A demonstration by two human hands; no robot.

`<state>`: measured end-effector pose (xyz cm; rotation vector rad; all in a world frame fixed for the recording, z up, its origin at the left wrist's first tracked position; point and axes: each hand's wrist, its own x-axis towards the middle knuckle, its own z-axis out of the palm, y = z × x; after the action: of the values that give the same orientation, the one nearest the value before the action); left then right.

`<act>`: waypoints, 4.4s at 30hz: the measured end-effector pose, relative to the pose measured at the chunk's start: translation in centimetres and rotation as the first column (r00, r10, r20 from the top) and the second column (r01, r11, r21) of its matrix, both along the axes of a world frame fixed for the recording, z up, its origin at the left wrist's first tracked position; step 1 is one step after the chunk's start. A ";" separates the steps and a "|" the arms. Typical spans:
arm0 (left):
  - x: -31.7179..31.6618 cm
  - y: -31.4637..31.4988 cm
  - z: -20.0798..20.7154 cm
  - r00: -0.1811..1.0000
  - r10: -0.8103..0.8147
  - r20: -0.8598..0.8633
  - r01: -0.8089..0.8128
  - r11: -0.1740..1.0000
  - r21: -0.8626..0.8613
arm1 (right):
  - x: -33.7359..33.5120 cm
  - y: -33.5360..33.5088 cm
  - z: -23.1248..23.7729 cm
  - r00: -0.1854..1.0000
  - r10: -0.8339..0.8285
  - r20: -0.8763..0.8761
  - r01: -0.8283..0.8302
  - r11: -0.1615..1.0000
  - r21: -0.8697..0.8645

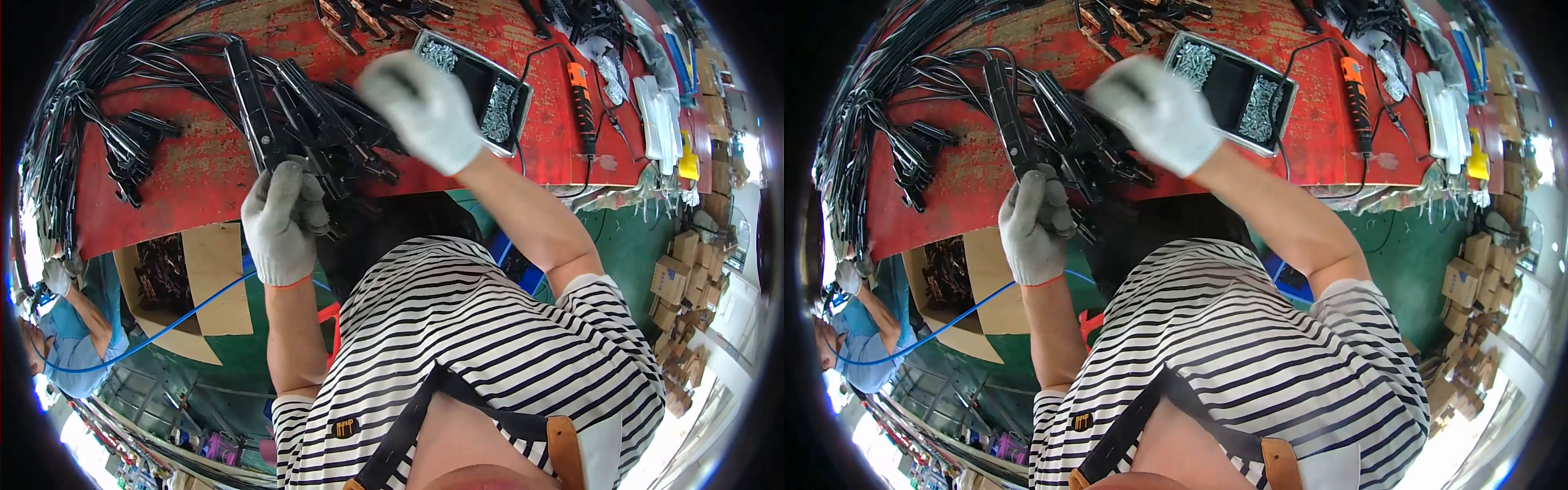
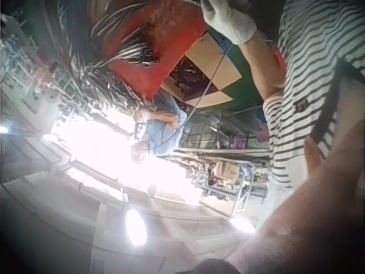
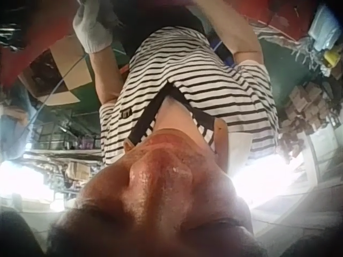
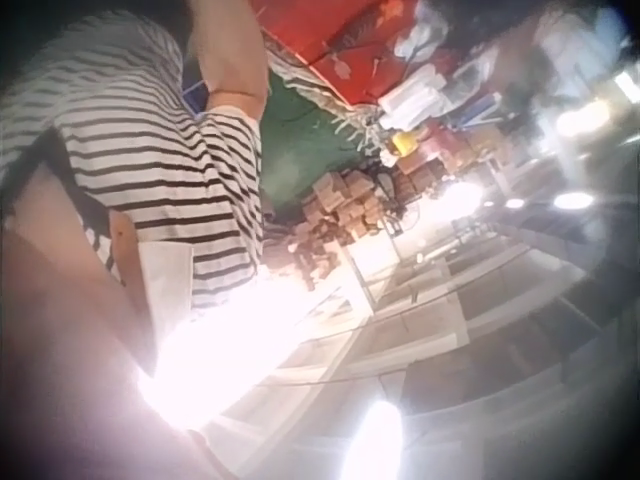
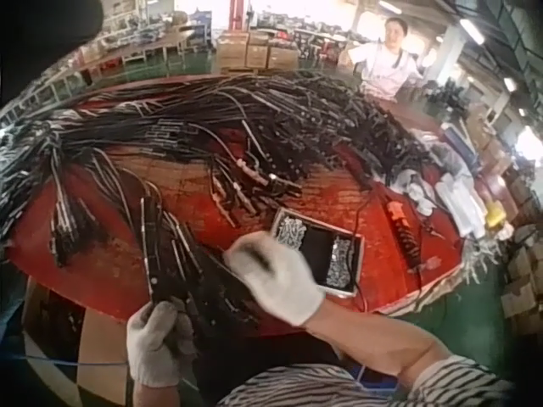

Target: The person assembles wiring harnesses by inserting wires into a plastic housing and securing them with screws using an electric screwdriver.

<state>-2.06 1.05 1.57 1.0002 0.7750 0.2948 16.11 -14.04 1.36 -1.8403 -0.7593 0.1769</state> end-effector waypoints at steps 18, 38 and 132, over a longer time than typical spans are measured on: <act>0.5 -0.6 -0.6 0.999 -0.035 -0.042 0.034 0.999 -0.012 | 10.5 -16.3 -5.4 0.904 0.081 0.421 0.295 0.594 -0.749; -0.3 -0.4 -1.1 0.999 -0.035 -0.028 0.035 0.999 -0.012 | 10.2 -17.1 -5.9 0.890 0.064 0.452 0.314 0.633 -0.708; 1.0 -0.9 -0.2 0.997 -0.033 -0.075 0.027 0.997 -0.076 | 0.3 4.3 7.1 0.657 0.747 -0.103 -0.401 0.461 0.791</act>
<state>-1.03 0.12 1.36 0.9553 0.8336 0.2010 16.38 -9.71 8.44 -0.6515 -0.9477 0.6472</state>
